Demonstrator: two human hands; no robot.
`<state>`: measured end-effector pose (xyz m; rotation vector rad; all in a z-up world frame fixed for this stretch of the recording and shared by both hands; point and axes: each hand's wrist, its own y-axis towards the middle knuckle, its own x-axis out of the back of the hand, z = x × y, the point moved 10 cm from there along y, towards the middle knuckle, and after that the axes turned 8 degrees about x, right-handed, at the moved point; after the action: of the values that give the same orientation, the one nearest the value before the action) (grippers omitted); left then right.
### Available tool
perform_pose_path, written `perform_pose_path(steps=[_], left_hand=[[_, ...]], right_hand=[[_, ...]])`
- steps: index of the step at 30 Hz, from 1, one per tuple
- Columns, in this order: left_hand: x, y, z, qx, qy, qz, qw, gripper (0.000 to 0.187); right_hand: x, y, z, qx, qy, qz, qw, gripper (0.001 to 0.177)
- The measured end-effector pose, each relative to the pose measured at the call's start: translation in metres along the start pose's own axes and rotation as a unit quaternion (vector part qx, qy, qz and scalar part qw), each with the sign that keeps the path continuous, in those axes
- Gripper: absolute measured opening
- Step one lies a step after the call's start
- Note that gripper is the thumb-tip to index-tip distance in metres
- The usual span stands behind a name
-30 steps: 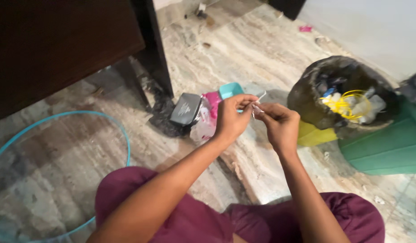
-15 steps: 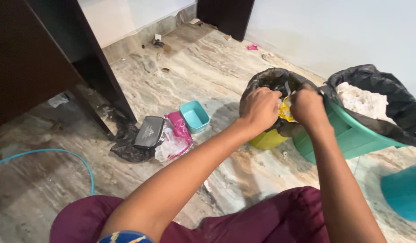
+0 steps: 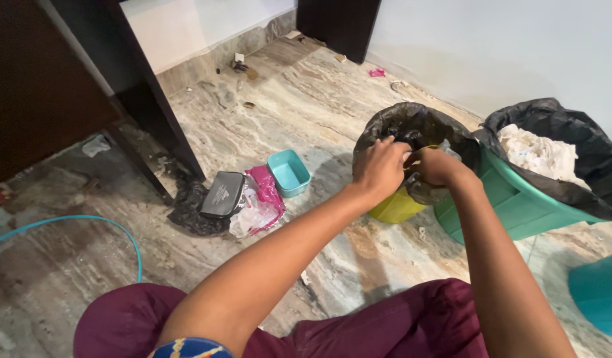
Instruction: The person sits on the floor and sorts through a pile of waste, including yellow cords, plastic bags, and a small container. They untangle the cords and place various items into a trash bin.
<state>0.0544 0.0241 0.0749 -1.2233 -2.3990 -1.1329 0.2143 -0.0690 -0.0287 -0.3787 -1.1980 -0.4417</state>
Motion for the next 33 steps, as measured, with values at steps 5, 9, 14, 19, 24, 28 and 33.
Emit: perform_pose_path(steps=[5, 9, 14, 19, 24, 28, 33], left_hand=[[0.057, -0.015, 0.004, 0.028, -0.045, -0.032, 0.998, 0.021], [0.105, -0.030, 0.025, 0.044, -0.020, -0.025, 0.999, 0.025], [0.160, -0.065, 0.111, 0.169, 0.080, 0.023, 0.982, 0.022], [0.189, -0.116, 0.208, 0.334, 0.216, 0.119, 0.910, 0.022], [0.219, -0.126, 0.255, 0.382, 0.255, 0.124, 0.880, 0.021], [0.240, -0.120, 0.270, 0.412, 0.288, 0.158, 0.850, 0.038], [0.237, -0.114, 0.265, 0.415, 0.282, 0.175, 0.847, 0.039]], right_hand=[[0.045, -0.033, 0.038, -0.136, -0.071, -0.147, 0.977, 0.019], [0.099, -0.064, 0.120, -0.087, -0.133, -0.329, 0.931, 0.018], [0.119, -0.087, 0.232, 0.075, -0.114, -0.487, 0.863, 0.004], [0.062, -0.053, 0.306, 0.164, -0.006, -0.411, 0.897, 0.006], [-0.062, 0.007, 0.345, 0.176, 0.071, -0.190, 0.963, 0.011], [-0.135, 0.033, 0.369, 0.193, 0.071, -0.133, 0.970, 0.021], [-0.199, 0.039, 0.375, 0.194, 0.001, -0.069, 0.978, 0.043]])
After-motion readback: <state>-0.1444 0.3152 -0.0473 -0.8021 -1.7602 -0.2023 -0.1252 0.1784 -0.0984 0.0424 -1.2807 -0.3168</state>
